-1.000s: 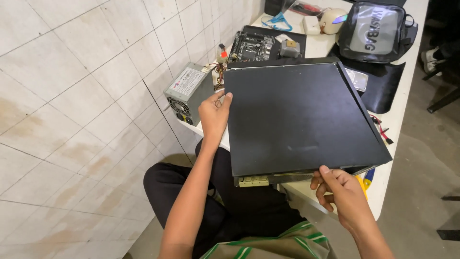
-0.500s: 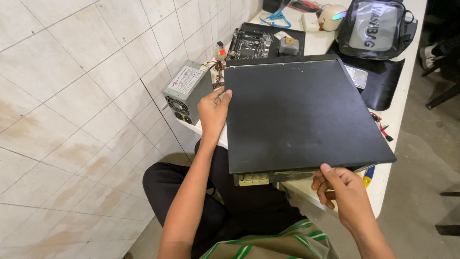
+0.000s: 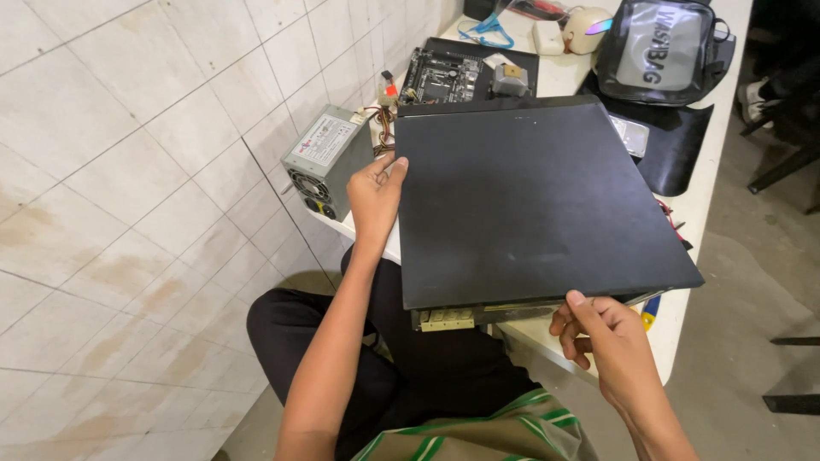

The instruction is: Cleaning the exterior side panel of a computer case with a brush and then reattaching it to the chassis using a screwdriver.

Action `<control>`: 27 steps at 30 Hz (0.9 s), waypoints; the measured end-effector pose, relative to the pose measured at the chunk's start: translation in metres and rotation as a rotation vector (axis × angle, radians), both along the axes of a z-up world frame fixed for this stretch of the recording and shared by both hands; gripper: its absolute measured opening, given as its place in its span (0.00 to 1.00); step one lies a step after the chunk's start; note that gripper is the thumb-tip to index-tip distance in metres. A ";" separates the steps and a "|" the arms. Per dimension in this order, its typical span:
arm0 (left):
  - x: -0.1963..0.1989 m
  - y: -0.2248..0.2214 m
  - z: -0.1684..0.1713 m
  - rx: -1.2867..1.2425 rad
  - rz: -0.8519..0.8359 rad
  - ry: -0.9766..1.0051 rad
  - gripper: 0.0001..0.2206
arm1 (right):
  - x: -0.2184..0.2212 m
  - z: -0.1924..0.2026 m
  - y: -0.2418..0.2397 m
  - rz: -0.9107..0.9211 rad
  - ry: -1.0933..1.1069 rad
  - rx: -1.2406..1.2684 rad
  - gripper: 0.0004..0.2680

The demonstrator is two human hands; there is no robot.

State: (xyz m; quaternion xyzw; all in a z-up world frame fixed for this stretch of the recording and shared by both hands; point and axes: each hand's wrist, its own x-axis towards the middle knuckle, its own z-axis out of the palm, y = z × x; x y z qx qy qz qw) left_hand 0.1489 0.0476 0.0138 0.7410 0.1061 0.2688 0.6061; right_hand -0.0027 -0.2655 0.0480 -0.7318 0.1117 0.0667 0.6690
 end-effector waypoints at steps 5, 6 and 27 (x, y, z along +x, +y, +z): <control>-0.004 -0.007 0.011 -0.064 -0.026 0.005 0.18 | 0.002 0.005 0.001 -0.008 -0.006 0.004 0.15; -0.004 -0.007 0.012 -0.063 -0.027 0.003 0.18 | 0.003 0.002 0.000 -0.009 -0.007 0.005 0.15; 0.022 -0.002 -0.015 0.001 0.057 -0.055 0.14 | 0.013 -0.031 -0.010 -0.004 -0.112 0.065 0.13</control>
